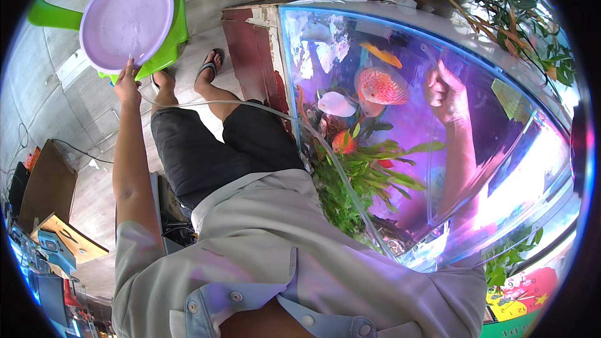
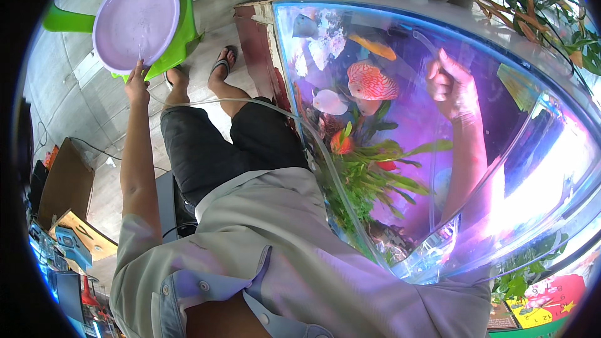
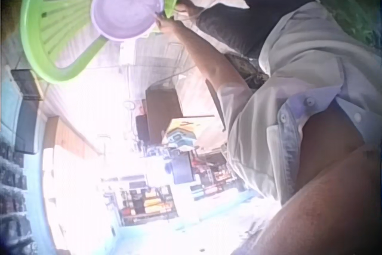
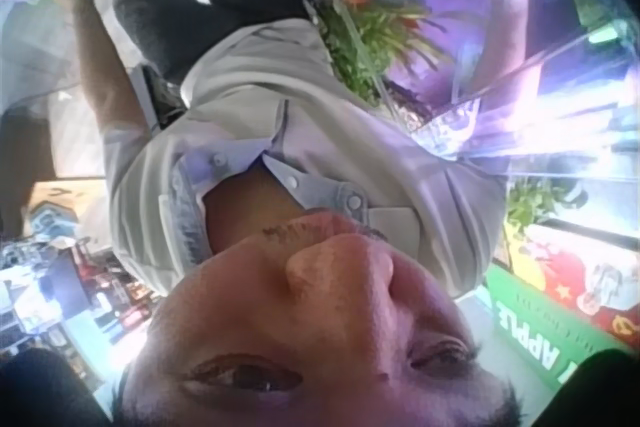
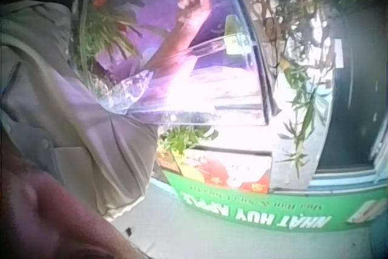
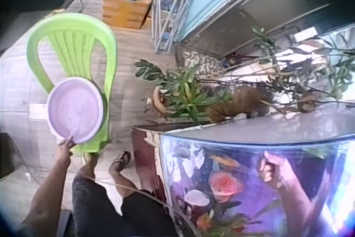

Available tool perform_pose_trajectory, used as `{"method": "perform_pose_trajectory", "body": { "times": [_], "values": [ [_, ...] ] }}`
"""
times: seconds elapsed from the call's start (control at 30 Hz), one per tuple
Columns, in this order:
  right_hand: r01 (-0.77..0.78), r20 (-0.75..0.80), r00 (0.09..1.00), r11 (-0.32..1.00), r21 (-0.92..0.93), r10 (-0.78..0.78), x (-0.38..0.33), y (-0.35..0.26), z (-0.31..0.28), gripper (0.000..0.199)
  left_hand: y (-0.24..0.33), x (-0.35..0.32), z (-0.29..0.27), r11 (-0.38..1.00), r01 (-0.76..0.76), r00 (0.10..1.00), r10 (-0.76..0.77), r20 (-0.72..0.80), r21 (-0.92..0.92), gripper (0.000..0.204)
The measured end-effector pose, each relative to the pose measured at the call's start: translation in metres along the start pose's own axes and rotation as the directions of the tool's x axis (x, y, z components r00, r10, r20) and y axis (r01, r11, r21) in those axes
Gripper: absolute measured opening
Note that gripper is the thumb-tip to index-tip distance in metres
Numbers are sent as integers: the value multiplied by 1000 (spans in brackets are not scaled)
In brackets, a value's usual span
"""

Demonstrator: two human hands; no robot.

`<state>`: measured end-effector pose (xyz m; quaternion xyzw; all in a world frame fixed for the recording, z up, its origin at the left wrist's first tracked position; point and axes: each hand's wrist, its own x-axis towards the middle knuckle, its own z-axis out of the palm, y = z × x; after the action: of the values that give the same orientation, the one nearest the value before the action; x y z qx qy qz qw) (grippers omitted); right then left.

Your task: The person uses a siphon tube to remove water from a fish tank into a purple basin, then carries the basin to a bathroom to refill it from a tap. The person also reaches into the tank to touch the fish during the process.

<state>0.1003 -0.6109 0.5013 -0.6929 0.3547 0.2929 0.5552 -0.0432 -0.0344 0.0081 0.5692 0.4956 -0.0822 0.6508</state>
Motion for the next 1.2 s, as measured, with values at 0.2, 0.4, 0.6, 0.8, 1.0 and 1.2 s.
{"method": "perform_pose_trajectory", "body": {
  "times": [0.2,0.4,0.6,0.8,1.0,1.2],
  "values": [
    [-2,48,999,1000,-30,3,9,-8,6,44,1,6,3,999,-4,1000,5,17,-36,33],
    [-22,18,1000,990,-141,24,10,-9,13,43,0,7,4,999,12,1000,-11,13,-50,32],
    [-59,8,998,987,-150,61,4,-6,9,42,6,1,8,999,7,1000,-6,16,-54,33],
    [-47,43,997,978,-204,57,7,-11,21,41,4,3,6,999,-13,1000,14,22,-36,33],
    [-95,-66,995,962,-255,81,17,-18,41,33,-1,8,2,999,6,1000,-5,20,-41,36],
    [-5,-151,986,883,-470,-75,30,-14,69,28,4,2,7,998,-10,1000,11,17,-59,36]
  ]
}}
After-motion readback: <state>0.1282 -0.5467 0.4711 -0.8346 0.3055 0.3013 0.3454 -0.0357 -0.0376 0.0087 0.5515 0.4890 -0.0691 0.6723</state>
